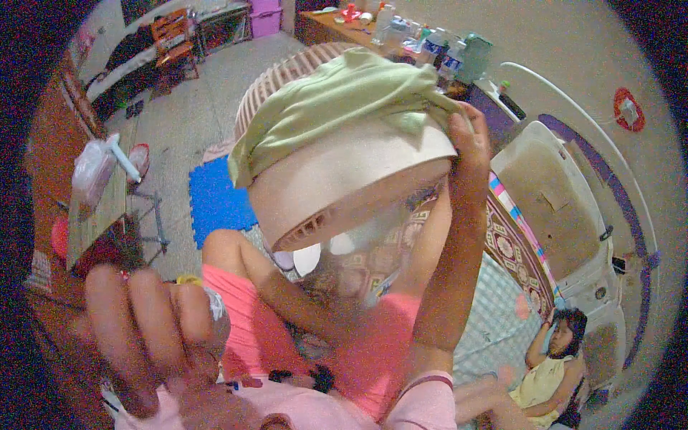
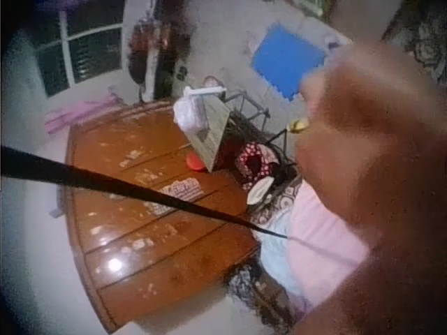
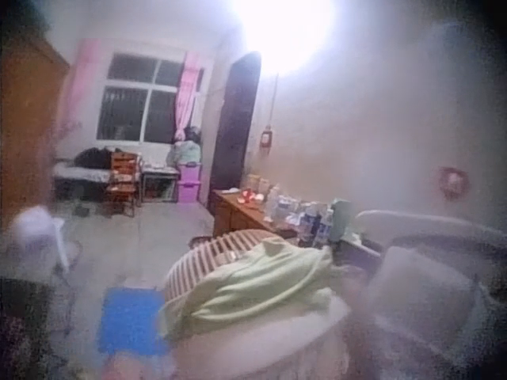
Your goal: The person cleans a fan cover by wiping its surface with a cloth.
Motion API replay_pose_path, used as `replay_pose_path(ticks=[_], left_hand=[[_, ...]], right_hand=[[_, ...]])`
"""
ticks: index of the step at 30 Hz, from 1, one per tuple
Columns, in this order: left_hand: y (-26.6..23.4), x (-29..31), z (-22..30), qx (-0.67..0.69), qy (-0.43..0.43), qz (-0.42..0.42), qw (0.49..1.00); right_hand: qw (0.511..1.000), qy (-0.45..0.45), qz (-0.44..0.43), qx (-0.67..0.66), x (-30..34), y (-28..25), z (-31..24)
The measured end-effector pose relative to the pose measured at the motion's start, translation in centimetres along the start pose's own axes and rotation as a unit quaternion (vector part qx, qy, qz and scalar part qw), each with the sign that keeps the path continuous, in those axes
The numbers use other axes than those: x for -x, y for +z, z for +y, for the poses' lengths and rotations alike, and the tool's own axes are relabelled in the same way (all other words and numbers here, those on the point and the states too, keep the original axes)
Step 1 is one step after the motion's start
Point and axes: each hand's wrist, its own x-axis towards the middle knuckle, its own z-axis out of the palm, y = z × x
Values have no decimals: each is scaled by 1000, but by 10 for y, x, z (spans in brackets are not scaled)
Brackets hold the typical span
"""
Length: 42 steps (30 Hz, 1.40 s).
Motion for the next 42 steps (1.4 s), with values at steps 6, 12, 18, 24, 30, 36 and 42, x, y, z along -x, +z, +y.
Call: replay_pose_path(ticks=[6,12,18,24,30,36,42], left_hand=[[-2,6,-18,67,-52,-82,993],[1,11,-21,55,-38,-92,994],[8,9,-29,46,-26,-109,993],[8,17,-24,-29,10,-66,997],[10,-8,-42,-235,143,-21,961],[-16,-61,-83,-560,253,-49,787],[-22,-98,-100,-643,189,-162,725]], right_hand=[[999,7,25,-29,15,-12,1],[995,17,92,-39,28,-20,2],[958,-119,102,240,41,-102,35],[984,28,174,-7,49,-59,28],[964,-94,134,209,74,-88,26],[930,75,103,344,130,-98,90],[707,65,4,704,245,-115,150]])
